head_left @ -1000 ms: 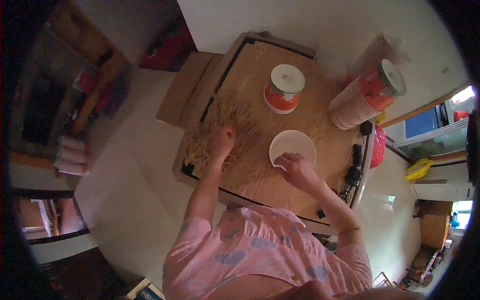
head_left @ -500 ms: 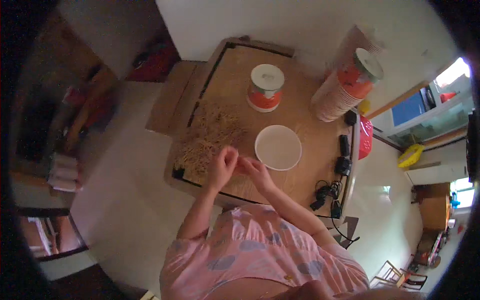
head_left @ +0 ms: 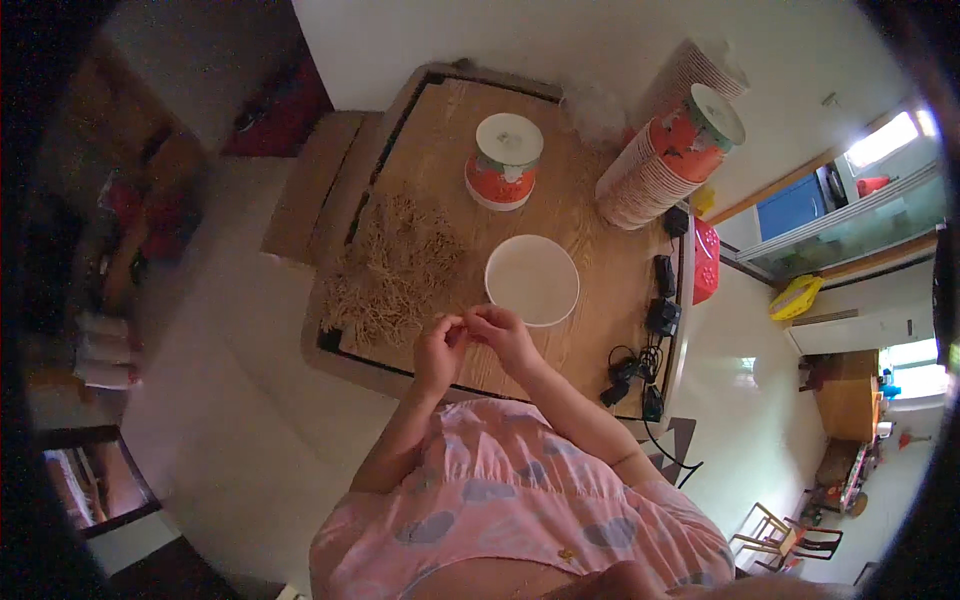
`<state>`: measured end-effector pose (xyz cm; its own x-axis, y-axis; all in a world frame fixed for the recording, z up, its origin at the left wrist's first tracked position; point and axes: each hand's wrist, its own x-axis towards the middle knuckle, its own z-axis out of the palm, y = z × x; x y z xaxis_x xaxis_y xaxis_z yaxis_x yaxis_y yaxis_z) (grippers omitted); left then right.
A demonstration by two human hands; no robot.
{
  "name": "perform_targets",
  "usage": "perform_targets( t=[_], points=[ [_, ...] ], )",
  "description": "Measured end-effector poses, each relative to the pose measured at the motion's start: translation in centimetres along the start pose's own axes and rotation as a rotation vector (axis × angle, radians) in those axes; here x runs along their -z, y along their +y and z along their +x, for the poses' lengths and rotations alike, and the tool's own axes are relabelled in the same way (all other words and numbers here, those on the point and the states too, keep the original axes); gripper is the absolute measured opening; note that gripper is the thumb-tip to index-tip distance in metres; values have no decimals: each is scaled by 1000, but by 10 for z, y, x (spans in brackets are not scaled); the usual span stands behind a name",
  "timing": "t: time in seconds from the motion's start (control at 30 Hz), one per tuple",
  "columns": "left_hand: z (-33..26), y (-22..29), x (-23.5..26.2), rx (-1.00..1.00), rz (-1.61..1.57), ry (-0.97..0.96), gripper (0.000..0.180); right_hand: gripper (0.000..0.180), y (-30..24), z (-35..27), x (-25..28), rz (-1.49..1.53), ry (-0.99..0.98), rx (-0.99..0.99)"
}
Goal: Picking up shredded brown paper fibers from a table and placing them into a small white bucket.
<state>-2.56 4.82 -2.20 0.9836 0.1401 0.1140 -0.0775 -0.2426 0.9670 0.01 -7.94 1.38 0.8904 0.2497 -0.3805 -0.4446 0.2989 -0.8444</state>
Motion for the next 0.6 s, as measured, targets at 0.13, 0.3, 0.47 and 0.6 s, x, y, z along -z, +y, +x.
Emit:
perform_targets(
  t=[0.13,0.3,0.47,0.6],
  points=[
    [4,0,-6,-54,31,39,11,17,0,2,6,-92,5,32],
    [8,31,0,-129,145,-16,12,15,6,4,19,-116,25,79],
    [4,27,4,-153,223,-108,12,14,-8,0,16,-19,110,121],
    [-2,7,10,-109,223,-198,12,11,-31,2,31,317,121,83]
  ],
)
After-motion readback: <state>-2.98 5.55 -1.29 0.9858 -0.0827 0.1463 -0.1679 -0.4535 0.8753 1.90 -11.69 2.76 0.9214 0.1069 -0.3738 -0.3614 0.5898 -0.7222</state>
